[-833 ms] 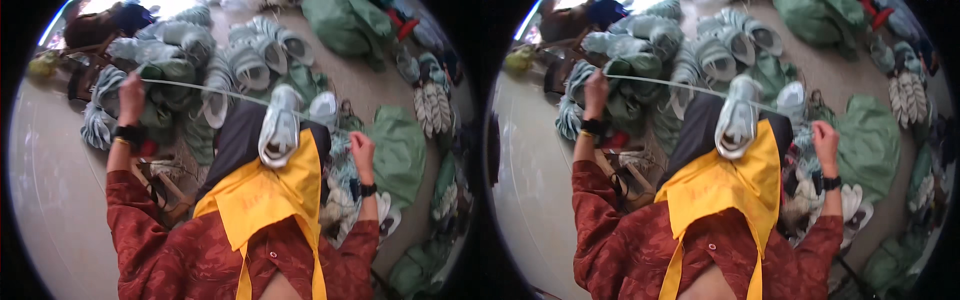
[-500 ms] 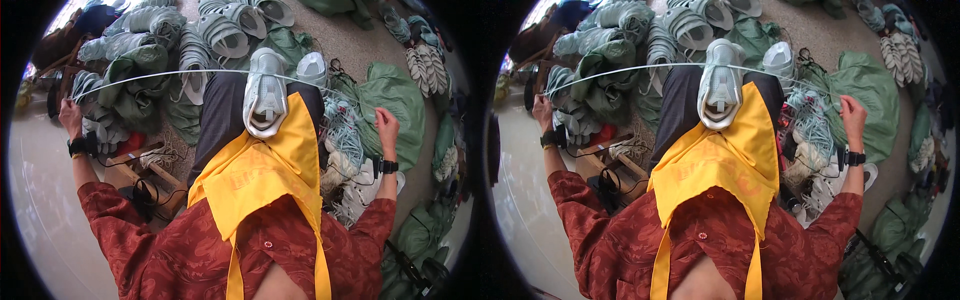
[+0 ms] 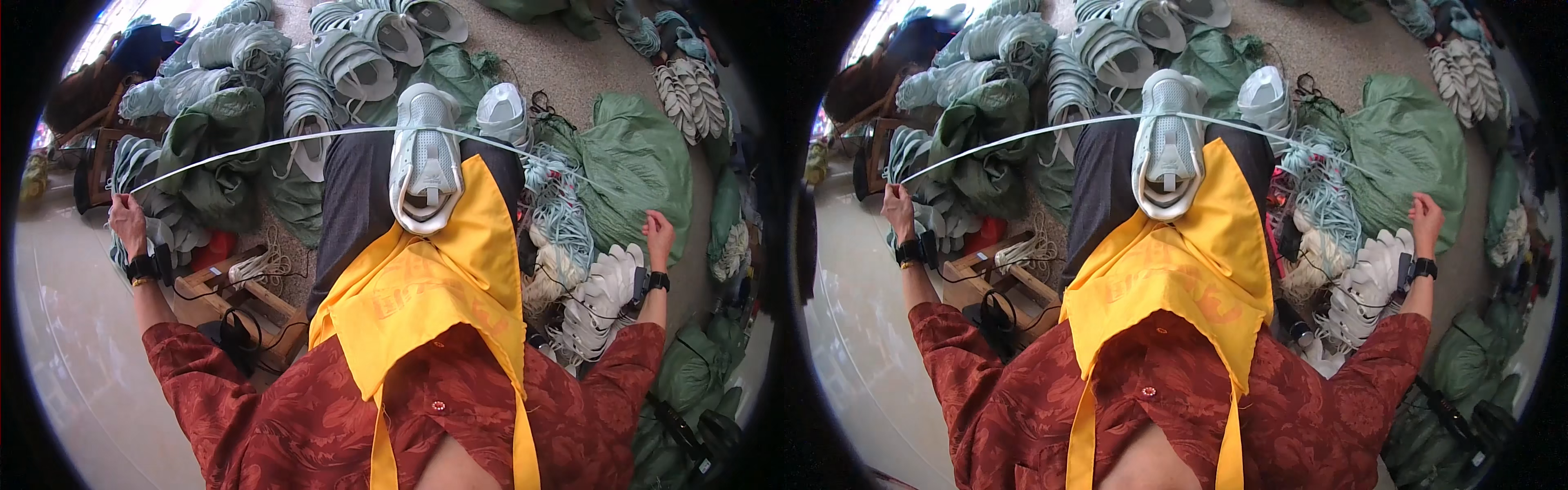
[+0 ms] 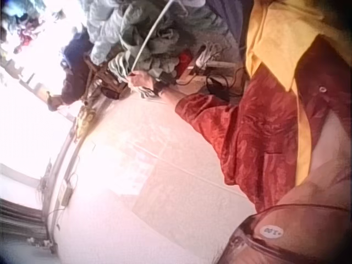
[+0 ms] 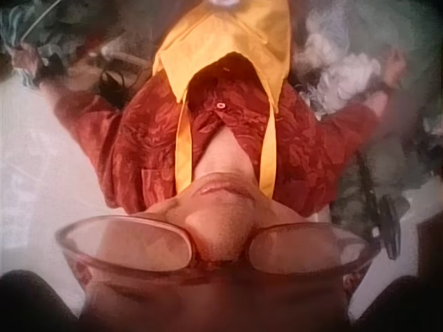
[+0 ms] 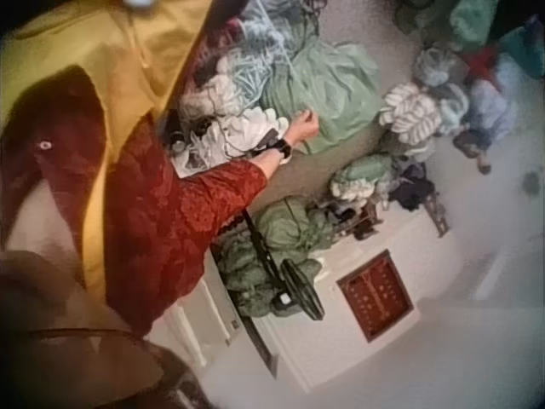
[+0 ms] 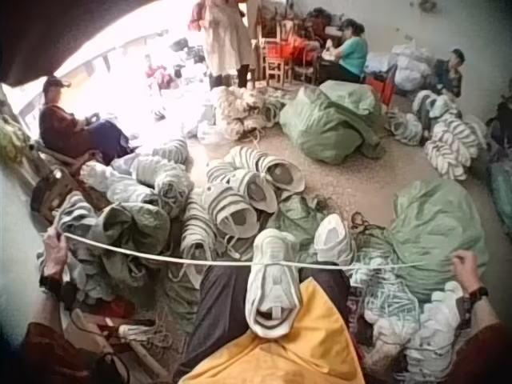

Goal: The person sits on the floor and threads a white shoelace through the eyelets of a light-colored sneaker. They pull the laces tight and tie a knot to secure them. The person then picks up a second shoe from a nearby pile.

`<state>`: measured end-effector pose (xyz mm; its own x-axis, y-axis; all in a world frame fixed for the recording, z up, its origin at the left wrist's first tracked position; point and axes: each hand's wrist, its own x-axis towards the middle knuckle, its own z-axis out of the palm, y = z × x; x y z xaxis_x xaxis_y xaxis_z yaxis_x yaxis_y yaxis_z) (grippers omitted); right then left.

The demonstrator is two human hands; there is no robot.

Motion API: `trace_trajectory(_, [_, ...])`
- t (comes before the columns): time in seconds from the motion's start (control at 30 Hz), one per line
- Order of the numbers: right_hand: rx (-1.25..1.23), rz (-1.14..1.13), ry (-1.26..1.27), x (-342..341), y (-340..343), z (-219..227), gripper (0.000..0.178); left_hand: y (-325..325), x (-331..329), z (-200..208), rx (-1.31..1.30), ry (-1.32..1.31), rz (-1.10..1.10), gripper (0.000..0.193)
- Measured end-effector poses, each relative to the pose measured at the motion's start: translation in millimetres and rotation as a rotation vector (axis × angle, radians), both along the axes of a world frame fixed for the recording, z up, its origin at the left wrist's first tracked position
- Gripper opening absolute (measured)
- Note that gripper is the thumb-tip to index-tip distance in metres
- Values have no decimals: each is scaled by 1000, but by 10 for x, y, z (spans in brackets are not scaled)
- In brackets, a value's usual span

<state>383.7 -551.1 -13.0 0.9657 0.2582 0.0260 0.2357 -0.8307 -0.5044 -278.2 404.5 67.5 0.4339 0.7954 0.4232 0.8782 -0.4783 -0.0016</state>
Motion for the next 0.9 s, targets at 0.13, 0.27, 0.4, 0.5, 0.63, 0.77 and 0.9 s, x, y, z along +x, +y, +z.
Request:
trace_trajectory(0.13, [-15,-17,6,-38,-272,-5,19,41,-39,9,18,4,-19,16])
trace_trajectory(0.27, [-4,-40,-7,1,-556,25,19,123,-54,8,18,-6,-20,14])
trace_trajectory(0.4, [-22,-105,-9,5,-673,60,19,239,-104,153,73,-27,4,14])
trace_trajectory(0.5, [-27,-114,42,-30,-529,47,19,265,-114,399,145,-56,39,15])
trace_trajectory(0.63, [-22,-99,-26,122,-601,30,18,430,-157,505,161,-68,62,16])
trace_trajectory(0.77, [-74,-167,20,140,-618,29,18,437,-145,555,156,-64,50,16])
trace_trajectory(0.9, [-36,-171,-12,128,-740,25,16,379,-138,501,91,-62,50,17])
